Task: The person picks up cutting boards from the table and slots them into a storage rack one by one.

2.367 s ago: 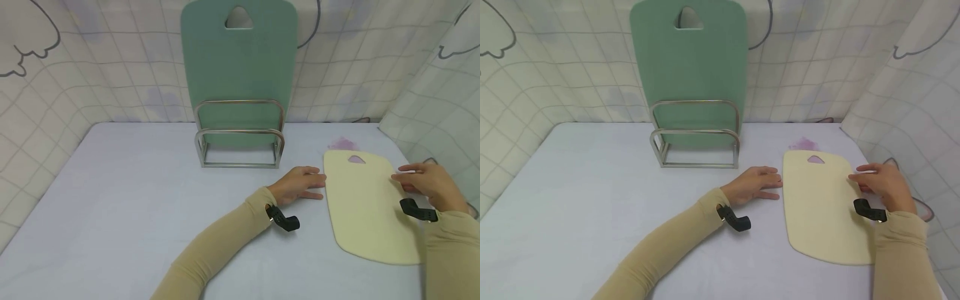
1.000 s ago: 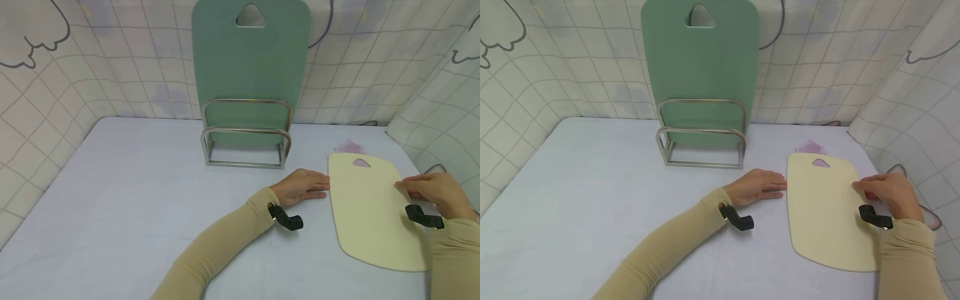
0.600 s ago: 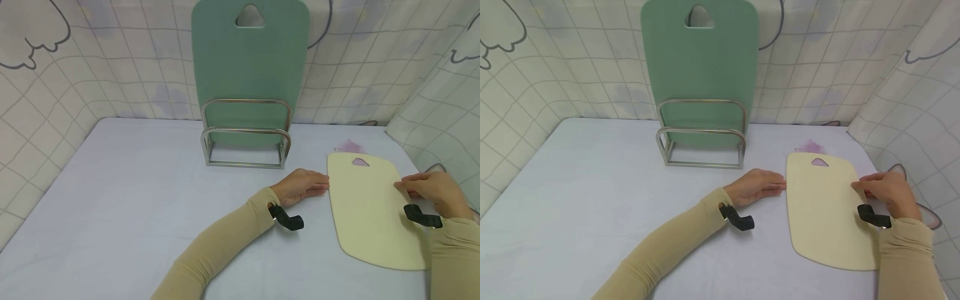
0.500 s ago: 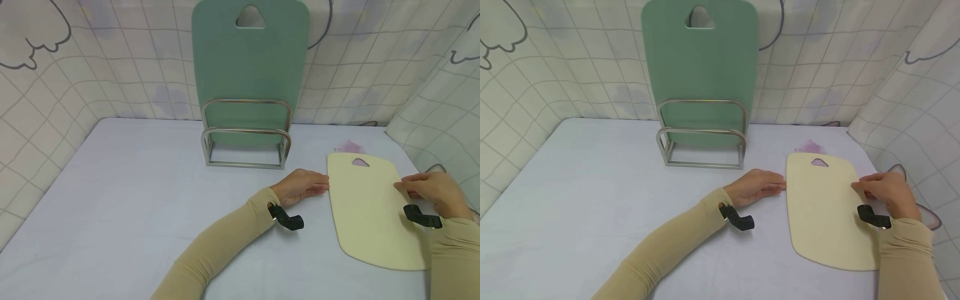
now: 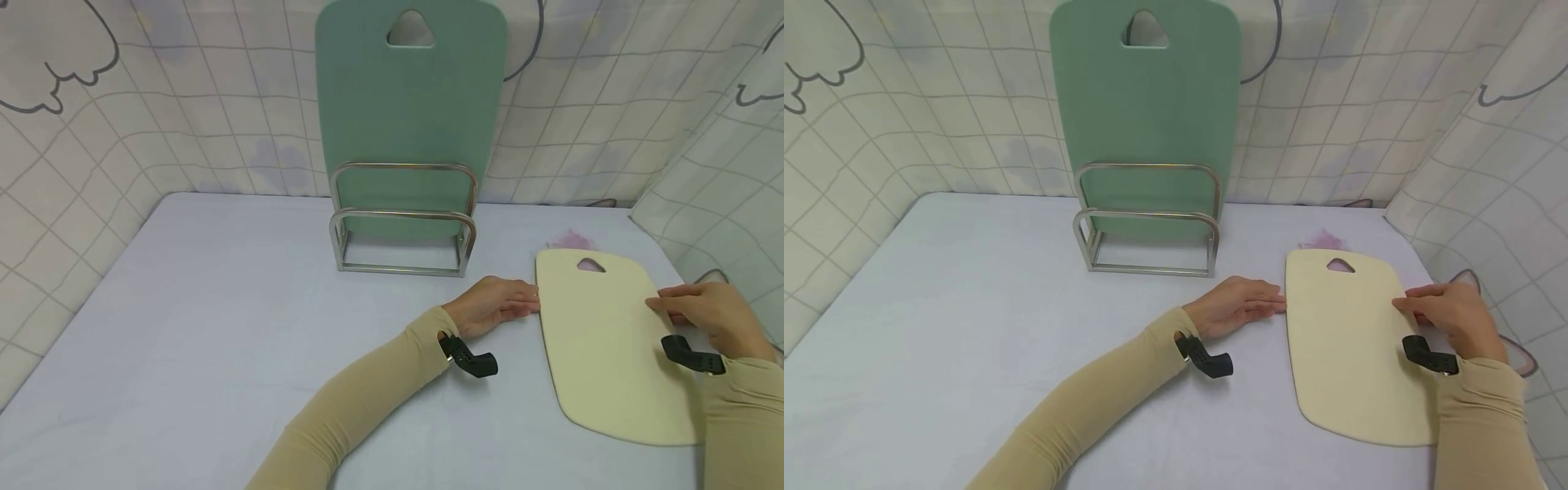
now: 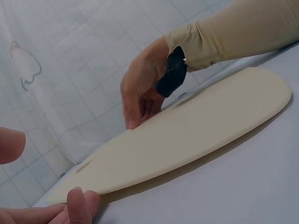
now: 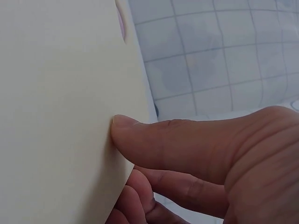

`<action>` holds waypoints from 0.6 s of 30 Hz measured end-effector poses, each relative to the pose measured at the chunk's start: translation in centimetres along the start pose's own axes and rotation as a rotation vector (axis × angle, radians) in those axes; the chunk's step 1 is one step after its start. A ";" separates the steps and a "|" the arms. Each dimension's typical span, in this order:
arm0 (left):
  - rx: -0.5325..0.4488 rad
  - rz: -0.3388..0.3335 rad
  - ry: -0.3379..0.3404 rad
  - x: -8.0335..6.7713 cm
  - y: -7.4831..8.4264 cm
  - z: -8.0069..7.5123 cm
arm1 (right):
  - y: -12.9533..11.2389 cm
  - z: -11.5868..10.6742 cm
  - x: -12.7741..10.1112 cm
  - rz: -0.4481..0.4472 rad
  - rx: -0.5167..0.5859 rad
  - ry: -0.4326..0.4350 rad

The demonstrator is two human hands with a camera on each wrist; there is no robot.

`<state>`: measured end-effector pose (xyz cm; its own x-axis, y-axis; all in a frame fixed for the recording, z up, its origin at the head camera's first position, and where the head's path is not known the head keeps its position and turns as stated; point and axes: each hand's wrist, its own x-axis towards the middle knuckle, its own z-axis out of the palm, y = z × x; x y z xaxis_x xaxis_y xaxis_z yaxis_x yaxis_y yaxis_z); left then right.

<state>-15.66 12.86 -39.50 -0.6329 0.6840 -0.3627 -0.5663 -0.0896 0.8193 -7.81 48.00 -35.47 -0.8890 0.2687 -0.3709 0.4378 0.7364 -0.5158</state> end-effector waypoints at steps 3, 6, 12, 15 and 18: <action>0.004 -0.002 0.001 -0.1 0.0 0.0 | 0.0 -0.1 0.0 -0.013 0.002 -0.024; 0.022 0.003 -0.014 -0.1 0.0 0.1 | 0.0 -0.1 0.1 -0.030 0.017 -0.047; 0.042 0.016 -0.040 -0.3 0.0 0.4 | 0.1 -0.1 0.2 -0.016 0.041 -0.070; 0.053 0.010 -0.043 -0.4 0.0 0.5 | 0.0 -0.1 0.3 -0.005 0.064 -0.085; 0.062 0.005 -0.041 -0.5 0.1 0.6 | 0.0 -0.1 0.3 -0.004 0.087 -0.096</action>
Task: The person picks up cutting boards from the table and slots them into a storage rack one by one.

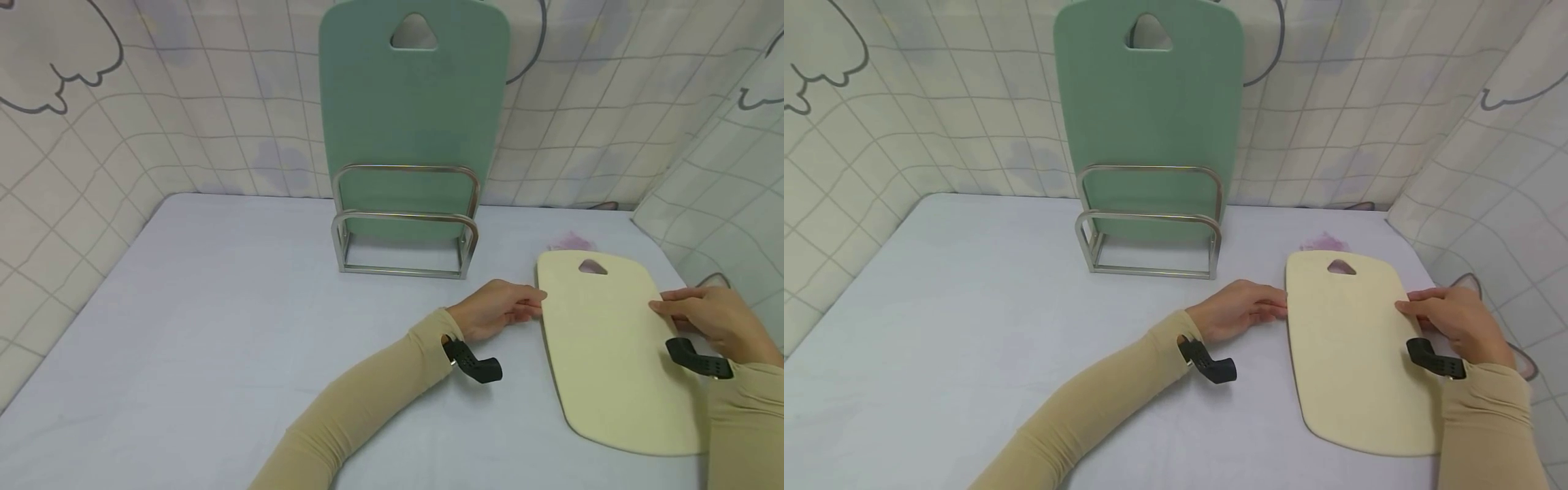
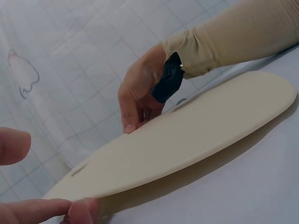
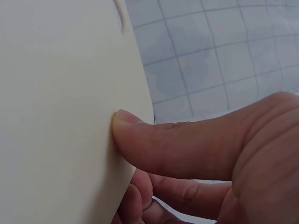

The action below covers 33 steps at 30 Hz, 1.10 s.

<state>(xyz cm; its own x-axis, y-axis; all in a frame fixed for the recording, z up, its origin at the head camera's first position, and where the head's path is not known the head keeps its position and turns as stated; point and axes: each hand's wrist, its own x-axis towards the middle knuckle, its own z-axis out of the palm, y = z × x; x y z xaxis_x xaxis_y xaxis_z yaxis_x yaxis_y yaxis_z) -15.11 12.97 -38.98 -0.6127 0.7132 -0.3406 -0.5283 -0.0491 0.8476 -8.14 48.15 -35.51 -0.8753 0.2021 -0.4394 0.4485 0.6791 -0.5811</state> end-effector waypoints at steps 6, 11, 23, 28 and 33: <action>0.004 0.001 0.002 0.0 0.0 0.1 | -0.2 0.0 -0.3 -0.018 0.015 -0.011; -0.012 0.010 0.015 0.2 -0.2 0.0 | -0.2 -0.1 -0.5 -0.022 0.019 -0.030; -0.086 -0.018 0.031 0.1 0.0 -0.2 | -0.3 0.0 -0.3 -0.031 0.043 -0.034; -0.095 0.002 0.041 0.1 -0.1 -0.1 | -0.3 0.0 -0.2 -0.041 0.043 -0.043; -0.090 0.021 0.069 0.2 -0.3 -0.3 | -0.3 0.1 0.0 -0.035 0.064 -0.059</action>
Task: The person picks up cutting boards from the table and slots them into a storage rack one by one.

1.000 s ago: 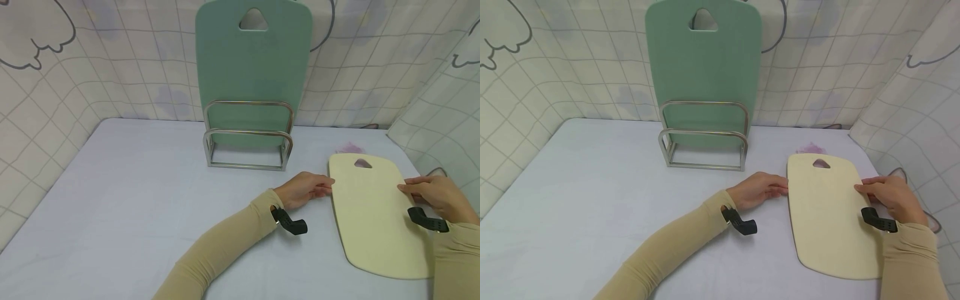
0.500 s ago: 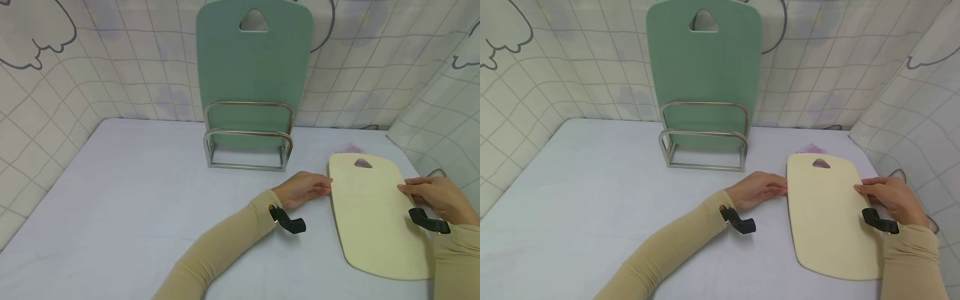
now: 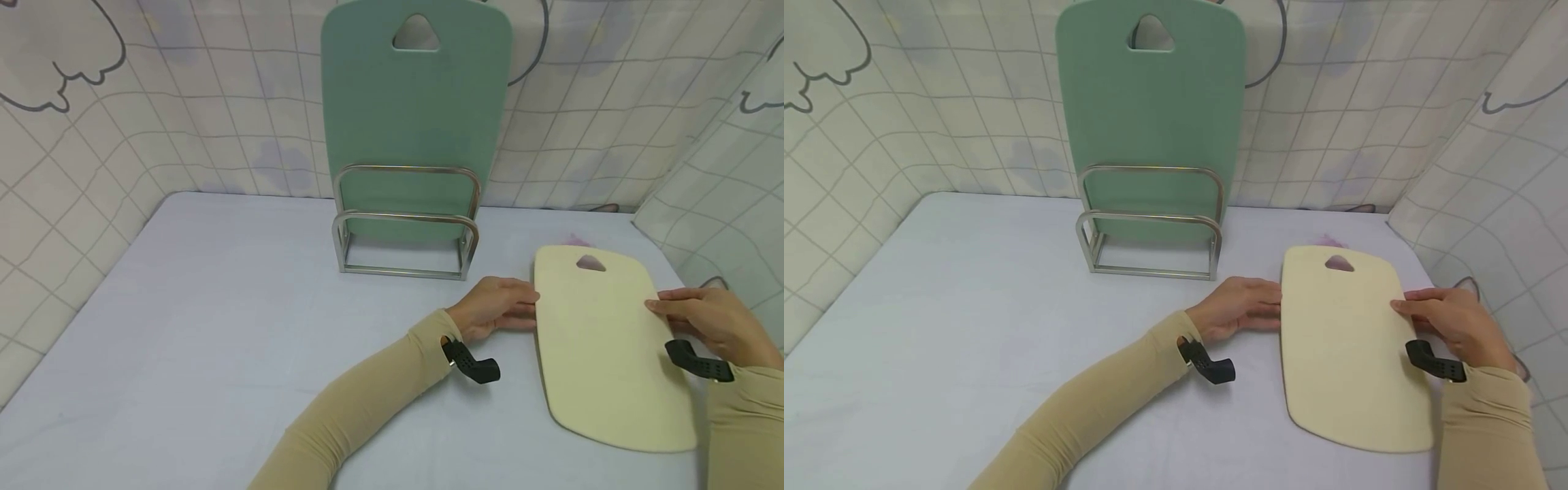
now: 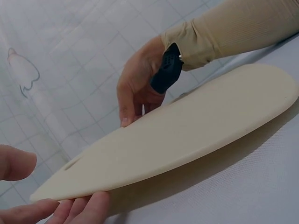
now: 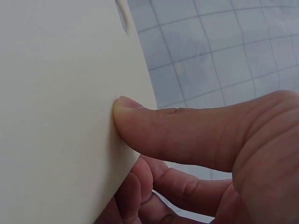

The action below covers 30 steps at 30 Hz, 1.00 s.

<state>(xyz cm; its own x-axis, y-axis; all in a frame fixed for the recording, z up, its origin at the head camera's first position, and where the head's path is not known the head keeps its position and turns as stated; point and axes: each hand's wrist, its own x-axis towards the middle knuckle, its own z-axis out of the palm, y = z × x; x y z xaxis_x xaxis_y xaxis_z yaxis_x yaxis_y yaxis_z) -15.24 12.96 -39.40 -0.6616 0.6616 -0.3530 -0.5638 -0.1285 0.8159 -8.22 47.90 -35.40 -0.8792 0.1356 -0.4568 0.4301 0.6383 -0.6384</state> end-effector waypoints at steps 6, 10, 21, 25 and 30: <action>0.009 0.013 0.038 0.2 -0.1 -0.1 | 0.1 0.1 0.2 0.002 0.005 -0.038; 0.057 0.044 0.071 0.1 -0.2 0.1 | -0.1 0.3 0.4 0.000 0.018 -0.045; 0.306 0.157 0.216 0.1 -0.1 0.1 | -0.9 1.3 0.7 -0.043 0.064 -0.039; 0.383 0.165 0.230 0.1 -0.1 0.1 | -0.9 1.4 1.0 -0.054 0.065 -0.032; 0.469 0.173 0.254 0.0 0.1 0.1 | -0.9 1.3 1.1 -0.062 0.078 -0.050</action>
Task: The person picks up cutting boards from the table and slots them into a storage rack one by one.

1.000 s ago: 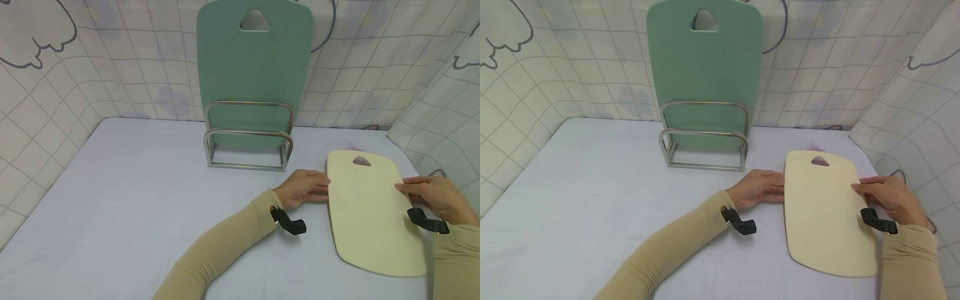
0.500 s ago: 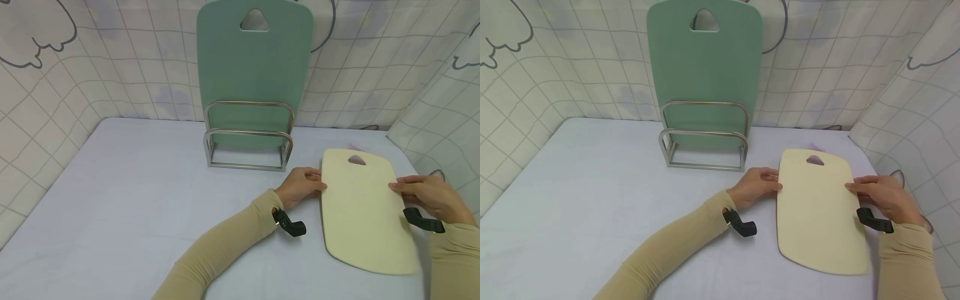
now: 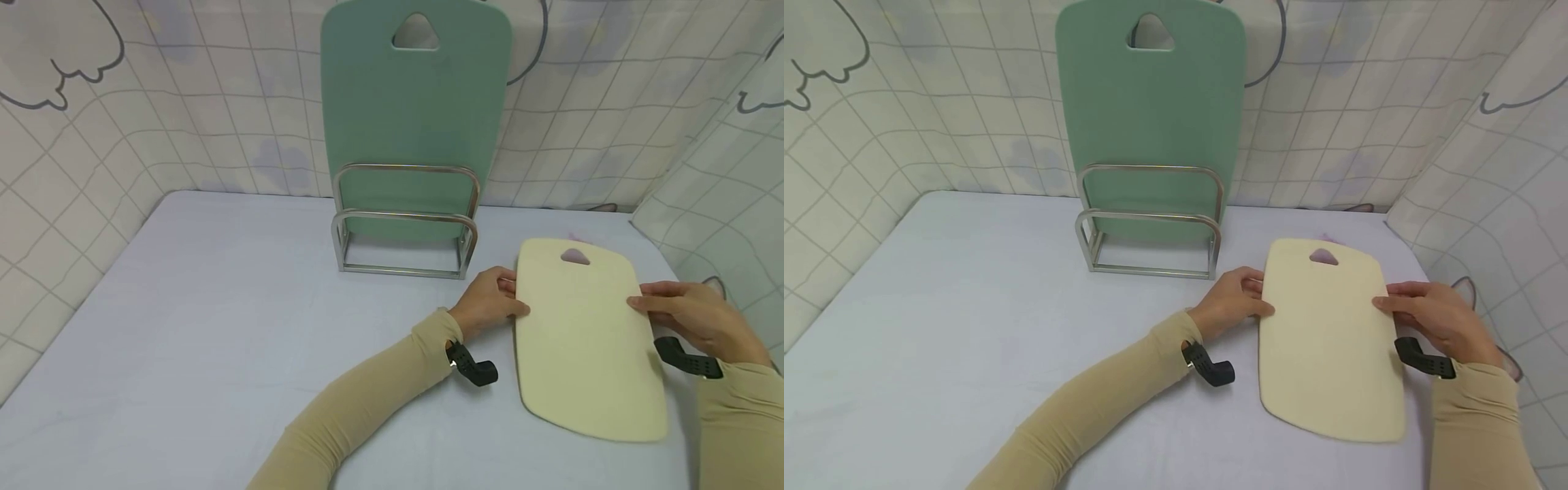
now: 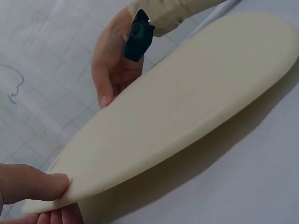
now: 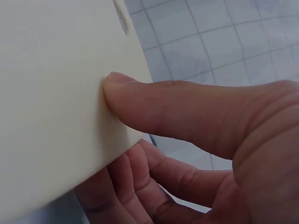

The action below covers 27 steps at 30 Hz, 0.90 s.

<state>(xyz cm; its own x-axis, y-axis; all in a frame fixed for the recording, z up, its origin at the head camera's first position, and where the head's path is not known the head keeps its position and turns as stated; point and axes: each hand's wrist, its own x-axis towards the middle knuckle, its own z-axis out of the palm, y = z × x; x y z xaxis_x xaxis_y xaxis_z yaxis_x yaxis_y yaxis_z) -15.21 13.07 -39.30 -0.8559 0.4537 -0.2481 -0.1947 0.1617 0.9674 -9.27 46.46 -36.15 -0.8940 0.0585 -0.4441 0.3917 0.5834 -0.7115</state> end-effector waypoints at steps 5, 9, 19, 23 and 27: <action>0.070 0.006 0.000 -0.1 0.3 -0.2 | -0.1 -0.1 0.0 -0.008 -0.033 -0.019; 0.109 0.008 0.002 0.0 0.3 -0.2 | -0.1 0.2 0.0 -0.019 -0.025 -0.028; 0.114 0.012 -0.038 0.0 0.3 -0.4 | 0.4 0.7 0.0 -0.061 0.054 -0.049; 0.102 0.019 -0.053 -0.1 0.4 -0.6 | 0.6 0.6 -0.1 -0.084 0.062 -0.056; 0.140 0.042 -0.052 -0.1 0.5 -0.9 | 0.7 0.5 -0.1 -0.102 0.054 -0.060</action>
<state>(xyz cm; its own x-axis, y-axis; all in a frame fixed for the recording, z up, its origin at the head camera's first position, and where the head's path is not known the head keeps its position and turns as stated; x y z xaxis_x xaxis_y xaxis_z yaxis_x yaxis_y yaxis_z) -15.69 12.32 -38.78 -0.8352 0.5068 -0.2136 -0.0877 0.2606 0.9614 -8.79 46.39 -36.86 -0.9159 -0.0487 -0.3984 0.3116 0.5394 -0.7823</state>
